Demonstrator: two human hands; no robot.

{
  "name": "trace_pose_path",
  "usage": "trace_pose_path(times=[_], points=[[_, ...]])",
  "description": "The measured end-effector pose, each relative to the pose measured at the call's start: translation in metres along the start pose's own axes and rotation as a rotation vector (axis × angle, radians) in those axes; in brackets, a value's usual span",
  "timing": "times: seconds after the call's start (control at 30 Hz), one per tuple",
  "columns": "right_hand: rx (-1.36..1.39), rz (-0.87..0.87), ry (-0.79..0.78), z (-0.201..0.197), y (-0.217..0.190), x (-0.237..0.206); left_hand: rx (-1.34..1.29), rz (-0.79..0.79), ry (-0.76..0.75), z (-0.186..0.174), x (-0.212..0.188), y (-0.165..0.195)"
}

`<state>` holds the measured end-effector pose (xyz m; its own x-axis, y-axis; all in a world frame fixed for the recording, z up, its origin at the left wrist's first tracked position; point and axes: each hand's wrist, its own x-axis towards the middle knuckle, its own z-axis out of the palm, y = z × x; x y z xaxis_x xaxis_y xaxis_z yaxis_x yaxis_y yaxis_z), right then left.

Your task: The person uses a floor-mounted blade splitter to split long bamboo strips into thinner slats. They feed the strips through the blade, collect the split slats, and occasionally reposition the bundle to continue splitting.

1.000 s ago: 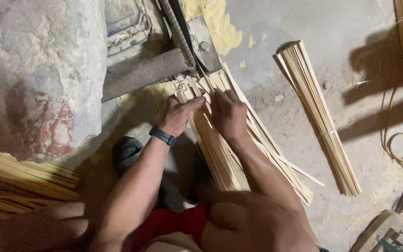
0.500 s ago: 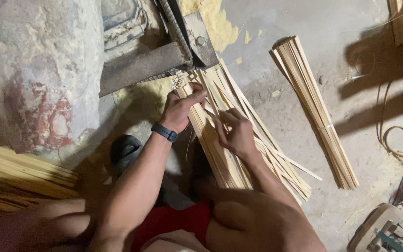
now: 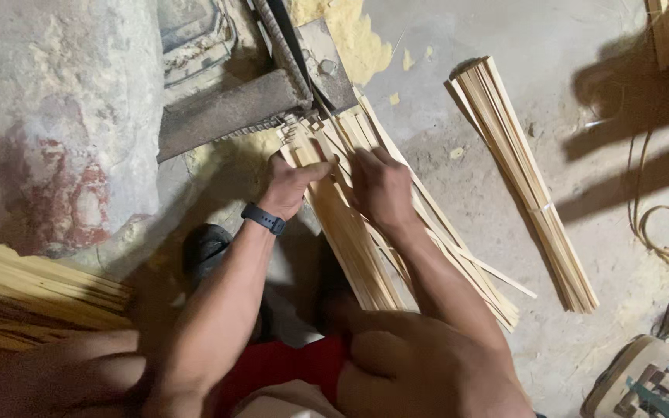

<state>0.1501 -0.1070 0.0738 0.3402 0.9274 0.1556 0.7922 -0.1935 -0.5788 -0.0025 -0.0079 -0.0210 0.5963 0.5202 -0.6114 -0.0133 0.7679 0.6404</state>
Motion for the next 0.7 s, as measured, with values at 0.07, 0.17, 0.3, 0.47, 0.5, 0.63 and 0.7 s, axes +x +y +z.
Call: trace_pose_path(times=[0.07, 0.17, 0.3, 0.47, 0.5, 0.63, 0.7], points=[[-0.149, -0.114, 0.095, -0.014, 0.007, -0.024, -0.017, 0.102, -0.094, 0.002, -0.004, 0.004], [-0.148, -0.17, 0.086, -0.014, 0.008, -0.058, -0.046, 0.172, -0.154, 0.006, -0.012, 0.012], [0.14, 0.082, -0.151, 0.002, 0.014, -0.053, -0.101, 0.157, -0.114, 0.011, -0.013, 0.014], [0.002, -0.08, 0.108, 0.02, 0.003, -0.006, -0.036, 0.104, -0.221, -0.006, -0.008, 0.013], [0.005, -0.051, 0.081, 0.023, 0.0, 0.003, -0.054, 0.123, -0.265, -0.01, -0.009, 0.013], [0.041, 0.002, 0.031, 0.029, -0.006, 0.02, -0.109, 0.126, -0.305, -0.012, -0.007, 0.011], [0.063, -0.012, 0.012, 0.025, -0.003, 0.015, -0.051, 0.163, -0.244, -0.008, -0.008, 0.01]])
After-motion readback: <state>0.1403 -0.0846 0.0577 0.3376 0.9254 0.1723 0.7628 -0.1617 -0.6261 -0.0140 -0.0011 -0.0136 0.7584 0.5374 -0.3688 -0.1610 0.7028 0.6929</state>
